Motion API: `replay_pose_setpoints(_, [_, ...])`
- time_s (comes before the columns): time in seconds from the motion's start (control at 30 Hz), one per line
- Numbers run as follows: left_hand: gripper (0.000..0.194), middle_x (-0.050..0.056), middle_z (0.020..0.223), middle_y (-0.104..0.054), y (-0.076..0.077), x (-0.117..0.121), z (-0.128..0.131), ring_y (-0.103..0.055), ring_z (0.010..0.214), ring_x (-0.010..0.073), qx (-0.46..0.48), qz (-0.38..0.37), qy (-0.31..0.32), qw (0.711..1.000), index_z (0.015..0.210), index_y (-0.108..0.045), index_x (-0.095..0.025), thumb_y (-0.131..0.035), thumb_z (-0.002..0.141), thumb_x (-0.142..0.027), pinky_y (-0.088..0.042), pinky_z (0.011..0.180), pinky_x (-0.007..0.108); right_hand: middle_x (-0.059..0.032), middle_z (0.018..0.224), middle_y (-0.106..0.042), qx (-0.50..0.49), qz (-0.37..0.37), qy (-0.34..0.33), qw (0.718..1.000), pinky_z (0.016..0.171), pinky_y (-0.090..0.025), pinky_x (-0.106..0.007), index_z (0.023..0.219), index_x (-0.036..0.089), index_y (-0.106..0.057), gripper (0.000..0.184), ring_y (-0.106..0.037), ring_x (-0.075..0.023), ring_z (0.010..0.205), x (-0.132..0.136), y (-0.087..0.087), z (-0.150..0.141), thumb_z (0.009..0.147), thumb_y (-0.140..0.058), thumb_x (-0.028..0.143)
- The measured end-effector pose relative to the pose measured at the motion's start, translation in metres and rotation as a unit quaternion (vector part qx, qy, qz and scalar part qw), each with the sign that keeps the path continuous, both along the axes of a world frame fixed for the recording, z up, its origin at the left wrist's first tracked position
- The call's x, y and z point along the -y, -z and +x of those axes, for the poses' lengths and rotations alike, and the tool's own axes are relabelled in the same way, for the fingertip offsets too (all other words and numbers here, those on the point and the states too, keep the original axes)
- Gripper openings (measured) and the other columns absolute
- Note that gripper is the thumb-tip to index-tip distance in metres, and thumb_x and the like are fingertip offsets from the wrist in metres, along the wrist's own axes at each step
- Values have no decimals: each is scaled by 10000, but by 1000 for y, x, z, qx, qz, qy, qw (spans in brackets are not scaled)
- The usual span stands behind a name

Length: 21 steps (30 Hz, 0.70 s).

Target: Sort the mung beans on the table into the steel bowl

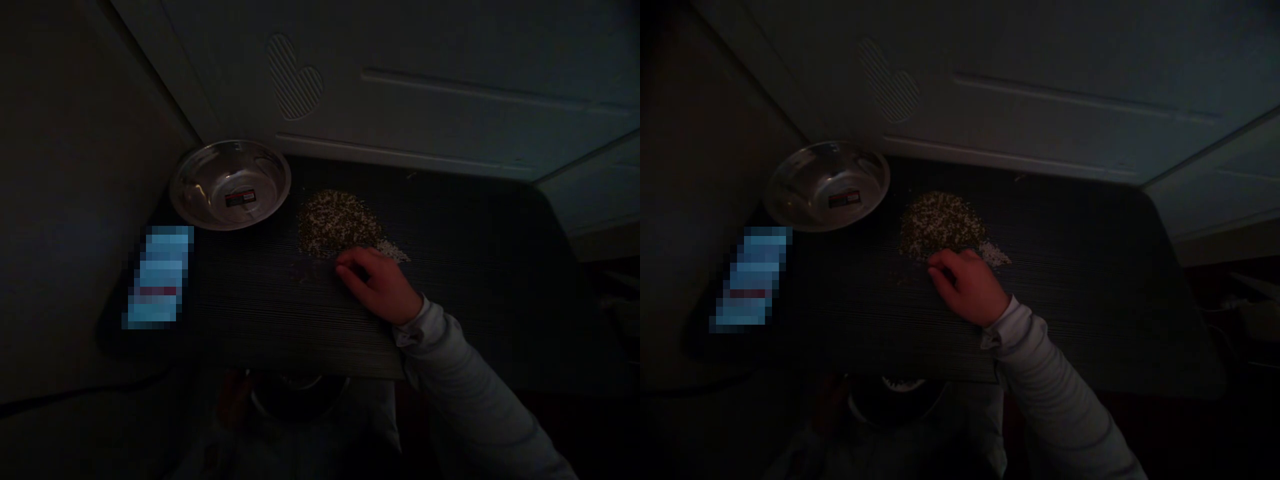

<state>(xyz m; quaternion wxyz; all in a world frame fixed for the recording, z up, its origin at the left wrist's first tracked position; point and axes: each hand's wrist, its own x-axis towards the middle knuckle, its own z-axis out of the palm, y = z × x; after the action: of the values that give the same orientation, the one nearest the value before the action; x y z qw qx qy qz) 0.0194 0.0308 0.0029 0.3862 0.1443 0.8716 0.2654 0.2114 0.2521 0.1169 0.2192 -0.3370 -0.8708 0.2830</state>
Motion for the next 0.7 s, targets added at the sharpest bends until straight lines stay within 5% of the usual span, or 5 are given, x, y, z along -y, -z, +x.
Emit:
replay_pose_setpoints(0.2, [245,54,623,-612,-8,-6,2,-556,717,262,12,20,37,999,531,-553,-207,-497,448,-431,-435,612,363,-4,674,-563,-1,-19,-18,1000,637,-376,-242,823,168,-502,124,-503,-100,631,1,-1,0,763,-418,237])
replay_pose_setpoints(0.33, [251,54,578,-590,-14,-8,2,-550,680,272,-7,-23,11,1000,481,-518,-209,-480,416,-448,-431,598,389,-7,688,-564,-7,-22,-13,1000,636,-380,-242,831,169,-499,131,-503,-99,634,2,0,0,767,-411,242])
replay_pose_setpoints(0.7, [241,67,661,-614,-12,-7,3,-551,737,272,12,7,-4,1000,490,-519,-209,-518,421,-440,-425,647,376,-6,679,-561,0,-34,-22,999,634,-382,-240,824,171,-497,129,-504,-99,629,2,-2,0,766,-408,244])
